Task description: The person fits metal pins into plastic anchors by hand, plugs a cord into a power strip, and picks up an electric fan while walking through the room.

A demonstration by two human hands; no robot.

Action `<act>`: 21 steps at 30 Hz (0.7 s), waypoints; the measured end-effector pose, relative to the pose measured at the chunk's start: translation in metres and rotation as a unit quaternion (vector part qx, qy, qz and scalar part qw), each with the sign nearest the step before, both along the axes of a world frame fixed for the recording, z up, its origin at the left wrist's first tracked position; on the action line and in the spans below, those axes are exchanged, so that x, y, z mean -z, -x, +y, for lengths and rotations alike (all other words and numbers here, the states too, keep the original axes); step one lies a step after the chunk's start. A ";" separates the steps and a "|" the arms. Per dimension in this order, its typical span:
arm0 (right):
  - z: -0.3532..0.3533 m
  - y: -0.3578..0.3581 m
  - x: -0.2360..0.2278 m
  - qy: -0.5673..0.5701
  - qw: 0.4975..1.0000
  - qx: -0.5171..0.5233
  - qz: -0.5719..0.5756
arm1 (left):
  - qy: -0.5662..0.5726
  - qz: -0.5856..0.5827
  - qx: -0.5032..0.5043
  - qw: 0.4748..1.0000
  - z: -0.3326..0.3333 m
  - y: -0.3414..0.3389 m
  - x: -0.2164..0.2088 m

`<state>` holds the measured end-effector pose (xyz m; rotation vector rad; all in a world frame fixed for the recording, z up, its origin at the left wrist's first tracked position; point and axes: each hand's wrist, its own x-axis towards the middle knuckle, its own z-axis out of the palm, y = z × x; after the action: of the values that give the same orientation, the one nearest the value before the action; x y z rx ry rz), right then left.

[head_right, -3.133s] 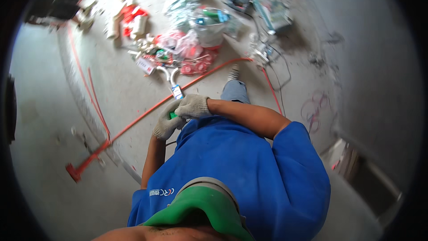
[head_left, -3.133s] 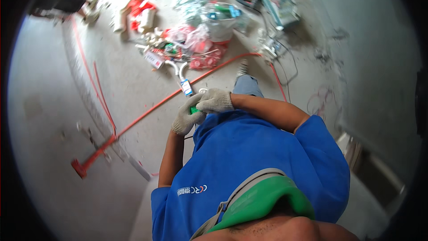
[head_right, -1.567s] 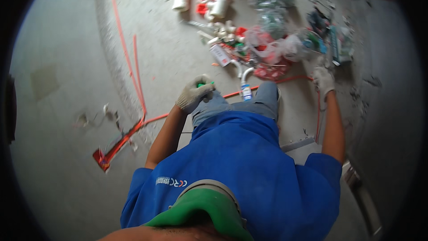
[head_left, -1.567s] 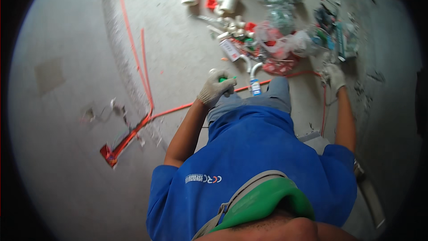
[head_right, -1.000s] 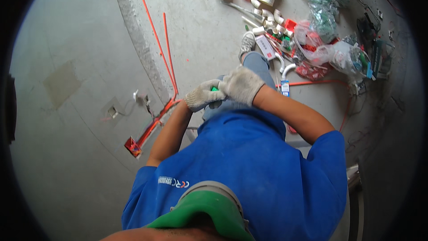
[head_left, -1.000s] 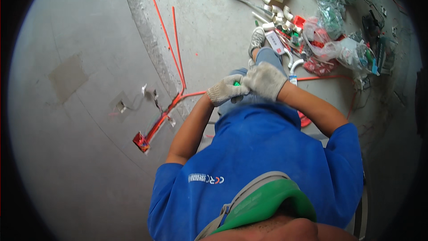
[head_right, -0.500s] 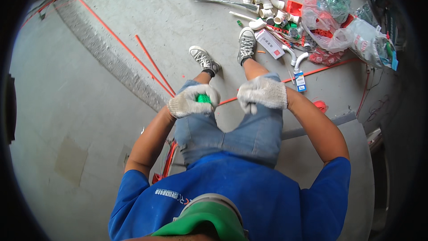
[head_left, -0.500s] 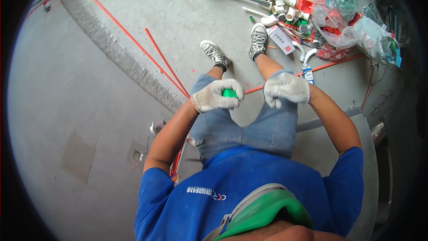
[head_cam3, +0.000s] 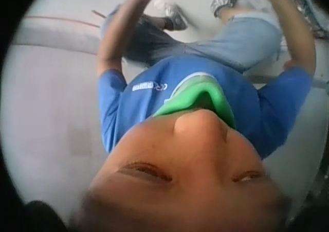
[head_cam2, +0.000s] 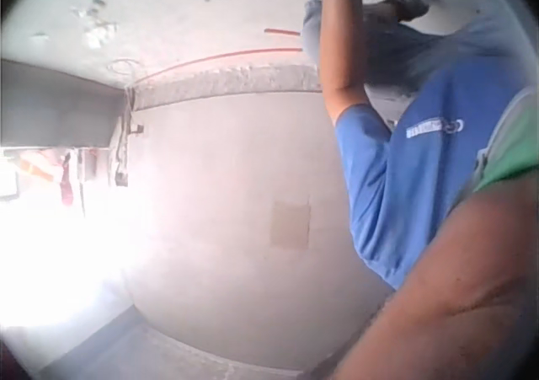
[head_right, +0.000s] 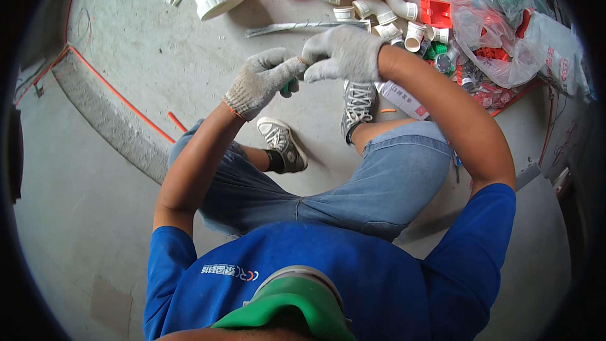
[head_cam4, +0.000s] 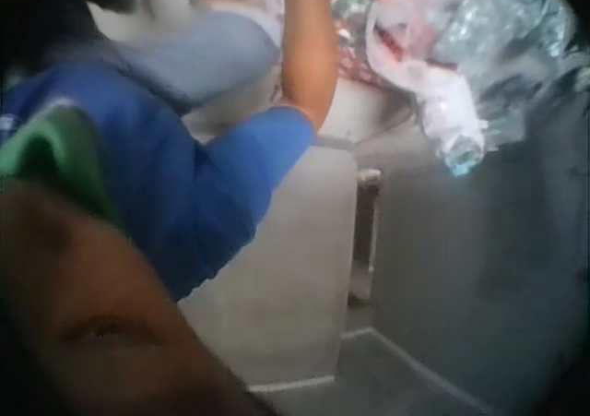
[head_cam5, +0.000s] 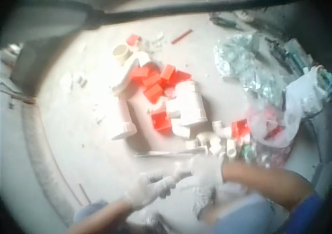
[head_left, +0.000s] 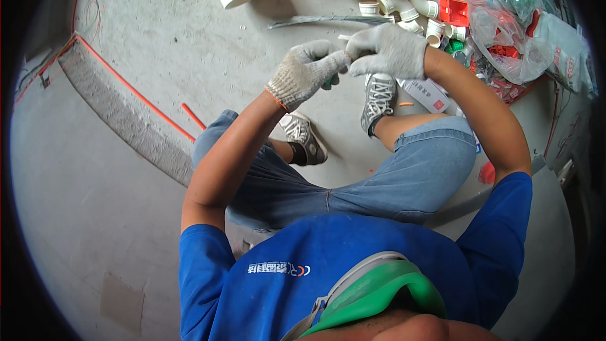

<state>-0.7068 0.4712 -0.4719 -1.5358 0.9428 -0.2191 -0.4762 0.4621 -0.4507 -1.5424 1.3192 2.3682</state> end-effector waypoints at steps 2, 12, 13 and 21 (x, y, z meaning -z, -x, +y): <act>-0.003 0.035 0.041 0.014 0.997 0.072 0.020 | 0.046 0.070 -0.046 0.995 -0.013 0.005 0.014; 0.067 0.080 0.192 -0.268 0.791 0.549 0.040 | -0.006 0.184 -0.147 0.972 -0.012 -0.005 0.014; 0.062 0.079 0.193 -0.286 0.784 0.549 0.034 | -0.012 0.179 -0.150 0.972 -0.010 -0.006 0.015; 0.067 0.083 0.240 -0.297 0.764 0.573 -0.003 | -0.041 0.162 -0.193 0.967 -0.008 -0.025 0.034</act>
<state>-0.7901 0.5384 -0.7118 -0.2124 1.6609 -0.7047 -0.4515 0.4537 -0.4846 -1.5595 1.0140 2.9778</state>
